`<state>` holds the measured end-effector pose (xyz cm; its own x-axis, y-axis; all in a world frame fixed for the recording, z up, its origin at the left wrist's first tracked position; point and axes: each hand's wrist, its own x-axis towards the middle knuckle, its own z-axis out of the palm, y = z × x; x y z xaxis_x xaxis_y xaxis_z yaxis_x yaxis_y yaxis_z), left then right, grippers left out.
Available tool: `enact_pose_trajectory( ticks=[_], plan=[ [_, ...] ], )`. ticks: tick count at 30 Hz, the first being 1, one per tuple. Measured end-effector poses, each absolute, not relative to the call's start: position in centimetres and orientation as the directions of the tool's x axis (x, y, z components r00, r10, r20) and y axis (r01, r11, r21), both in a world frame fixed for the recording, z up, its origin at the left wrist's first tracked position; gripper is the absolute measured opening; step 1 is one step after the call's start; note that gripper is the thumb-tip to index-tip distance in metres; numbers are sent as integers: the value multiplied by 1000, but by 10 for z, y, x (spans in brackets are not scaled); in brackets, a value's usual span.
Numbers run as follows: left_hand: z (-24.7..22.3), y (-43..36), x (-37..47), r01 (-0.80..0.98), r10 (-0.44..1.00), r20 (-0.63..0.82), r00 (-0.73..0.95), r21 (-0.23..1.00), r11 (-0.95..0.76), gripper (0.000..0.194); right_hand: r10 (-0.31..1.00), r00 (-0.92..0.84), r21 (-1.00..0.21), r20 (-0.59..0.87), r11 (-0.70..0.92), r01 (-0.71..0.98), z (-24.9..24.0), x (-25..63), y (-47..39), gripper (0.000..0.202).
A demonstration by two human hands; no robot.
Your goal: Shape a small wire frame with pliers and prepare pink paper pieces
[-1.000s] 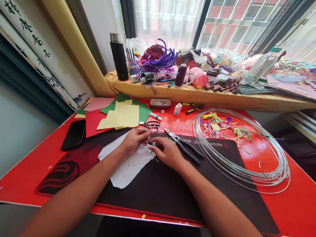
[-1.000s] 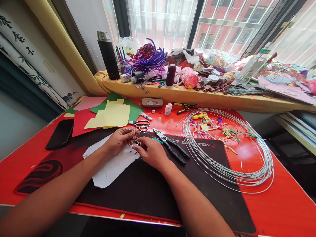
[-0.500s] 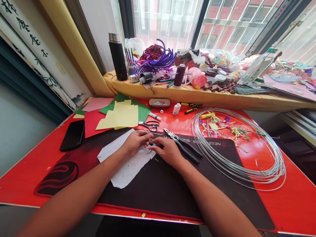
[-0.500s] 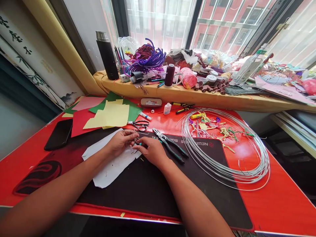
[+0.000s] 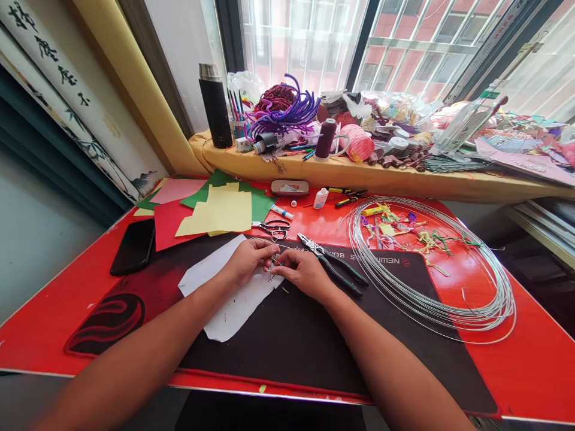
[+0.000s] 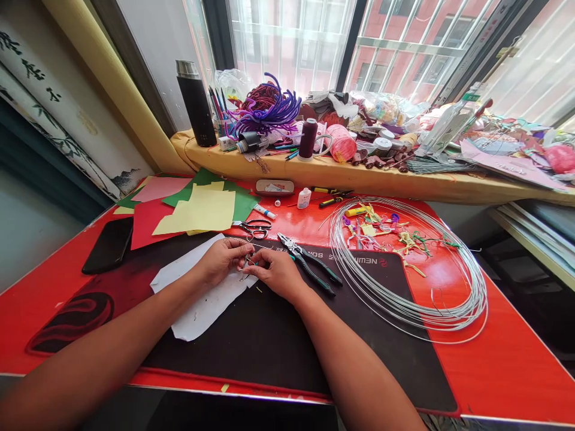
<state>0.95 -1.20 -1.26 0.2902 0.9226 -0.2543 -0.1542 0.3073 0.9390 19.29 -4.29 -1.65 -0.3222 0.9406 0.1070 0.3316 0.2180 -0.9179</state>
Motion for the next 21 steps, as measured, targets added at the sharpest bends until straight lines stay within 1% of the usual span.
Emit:
enact_pose_trajectory(
  ticks=[4, 12, 18, 21],
  plan=[
    [-13, -13, 10, -150, 922, -265, 284, 937, 315, 34, 940, -325, -918, 105, 218, 332, -15, 193, -43, 21],
    [-8, -15, 12, -147, 920, -290, 263, 930, 336, 38, 930, -337, -889, 144, 271, 368, -19, 193, -42, 25],
    [-7, -16, 12, -120, 917, -309, 253, 930, 346, 40, 926, -336, -868, 172, 304, 393, -21, 194, -42, 23],
    [-6, -17, 12, -117, 916, -312, 252, 930, 349, 39, 922, -341, -857, 183, 319, 404, -22, 194, -42, 24]
  ],
)
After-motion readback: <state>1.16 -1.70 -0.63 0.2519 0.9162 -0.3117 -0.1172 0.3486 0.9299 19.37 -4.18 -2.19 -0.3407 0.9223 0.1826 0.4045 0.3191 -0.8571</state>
